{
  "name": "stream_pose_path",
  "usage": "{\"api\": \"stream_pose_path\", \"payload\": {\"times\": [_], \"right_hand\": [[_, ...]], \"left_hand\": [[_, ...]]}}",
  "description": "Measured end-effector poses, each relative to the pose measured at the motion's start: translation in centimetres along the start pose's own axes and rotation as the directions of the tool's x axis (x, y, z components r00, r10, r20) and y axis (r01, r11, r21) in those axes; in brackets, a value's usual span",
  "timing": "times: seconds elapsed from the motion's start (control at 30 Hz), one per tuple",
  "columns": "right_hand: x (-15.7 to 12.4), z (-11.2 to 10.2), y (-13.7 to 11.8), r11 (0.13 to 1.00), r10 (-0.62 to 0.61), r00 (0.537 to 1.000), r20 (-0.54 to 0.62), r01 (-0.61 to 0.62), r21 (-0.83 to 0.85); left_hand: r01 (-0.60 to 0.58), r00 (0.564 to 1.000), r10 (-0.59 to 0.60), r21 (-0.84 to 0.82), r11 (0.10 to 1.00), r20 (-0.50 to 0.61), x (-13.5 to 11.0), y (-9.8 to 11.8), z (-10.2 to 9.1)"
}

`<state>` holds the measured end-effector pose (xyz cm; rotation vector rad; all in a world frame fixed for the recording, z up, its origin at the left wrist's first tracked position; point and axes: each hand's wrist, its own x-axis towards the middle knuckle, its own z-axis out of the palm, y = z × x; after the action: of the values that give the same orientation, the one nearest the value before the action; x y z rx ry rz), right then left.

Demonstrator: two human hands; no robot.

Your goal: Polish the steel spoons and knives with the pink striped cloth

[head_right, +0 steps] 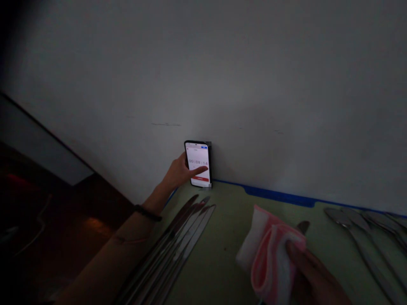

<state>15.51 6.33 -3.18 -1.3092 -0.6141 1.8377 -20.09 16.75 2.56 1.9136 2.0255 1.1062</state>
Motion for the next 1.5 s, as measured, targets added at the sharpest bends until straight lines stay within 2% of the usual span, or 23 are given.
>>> {"api": "stream_pose_path", "payload": {"times": [0.2, 0.33, 0.5, 0.63, 0.77, 0.87, 0.93, 1.0, 1.07, 1.17, 1.27, 1.3, 1.33, 1.37, 1.4, 1.5], "right_hand": [[0.2, -0.2, 0.3, 1.0, -0.003, 0.999, -0.054, 0.002, -0.014], [0.5, -0.5, 0.3, 1.0, 0.021, 1.0, 0.008, -0.021, 0.023], [0.7, -0.3, 0.2, 0.997, -0.023, 0.994, 0.105, 0.015, 0.072], [0.5, 0.5, 0.0, 0.996, -0.043, 0.977, 0.208, 0.026, 0.085], [0.4, 1.2, -0.2, 0.987, -0.125, 0.952, 0.28, 0.09, 0.135], [0.5, 1.3, -0.2, 0.982, -0.162, 0.936, 0.312, 0.121, 0.147], [0.6, 1.4, -0.1, 0.978, -0.178, 0.93, 0.323, 0.129, 0.166], [0.7, 1.4, 0.0, 0.97, -0.201, 0.925, 0.321, 0.142, 0.196], [0.8, 1.5, -0.1, 0.958, -0.229, 0.923, 0.31, 0.158, 0.239], [0.9, 1.8, -0.3, 0.92, -0.293, 0.914, 0.279, 0.191, 0.341], [1.1, 1.8, -0.6, 0.859, -0.36, 0.914, 0.187, 0.246, 0.45], [1.3, 1.8, -0.7, 0.838, -0.374, 0.915, 0.149, 0.265, 0.476], [1.4, 1.7, -0.8, 0.822, -0.384, 0.916, 0.115, 0.282, 0.494], [1.5, 1.7, -1.0, 0.809, -0.393, 0.915, 0.086, 0.299, 0.506], [1.7, 1.6, -1.1, 0.801, -0.401, 0.913, 0.071, 0.312, 0.51], [1.8, 1.7, -1.3, 0.795, -0.444, 0.894, 0.057, 0.363, 0.487]], "left_hand": [[0.005, 1.0, -0.005, 0.009, 1.0, 0.004, 0.0, 0.0, 0.0], [0.01, 1.0, -0.01, 0.006, 1.0, 0.005, 0.0, -0.2, 0.2], [0.019, 1.0, -0.019, -0.019, 1.0, -0.02, -1.1, -0.7, 1.1], [0.036, 0.995, -0.042, -0.07, 0.997, -0.087, -2.6, -0.9, 1.6], [0.038, 0.975, -0.062, -0.114, 0.993, -0.214, -3.3, -0.8, 1.4], [0.031, 0.958, -0.067, -0.129, 0.991, -0.28, -3.2, 0.2, 0.9], [0.008, 0.96, -0.047, -0.139, 0.99, -0.275, -3.4, 1.7, 0.8], [-0.03, 0.978, -0.004, -0.16, 0.987, -0.209, -4.6, 3.8, 1.2], [-0.071, 0.995, 0.056, -0.195, 0.978, -0.081, -6.7, 6.4, 1.9], [-0.1, 0.98, 0.141, -0.263, 0.96, 0.143, -11.1, 10.5, 3.0], [-0.097, 0.918, 0.208, -0.317, 0.943, 0.338, -15.4, 13.5, 3.6], [-0.09, 0.874, 0.232, -0.328, 0.941, 0.427, -16.6, 14.2, 3.7], [-0.085, 0.793, 0.249, -0.304, 0.949, 0.556, -17.6, 14.7, 3.8], [-0.116, 0.759, 0.251, -0.255, 0.96, 0.601, -18.5, 15.1, 4.0], [-0.174, 0.75, 0.262, -0.2, 0.964, 0.607, -19.2, 15.3, 4.2], [-0.317, 0.779, 0.293, -0.055, 0.947, 0.555, -20.4, 15.5, 5.1]]}}
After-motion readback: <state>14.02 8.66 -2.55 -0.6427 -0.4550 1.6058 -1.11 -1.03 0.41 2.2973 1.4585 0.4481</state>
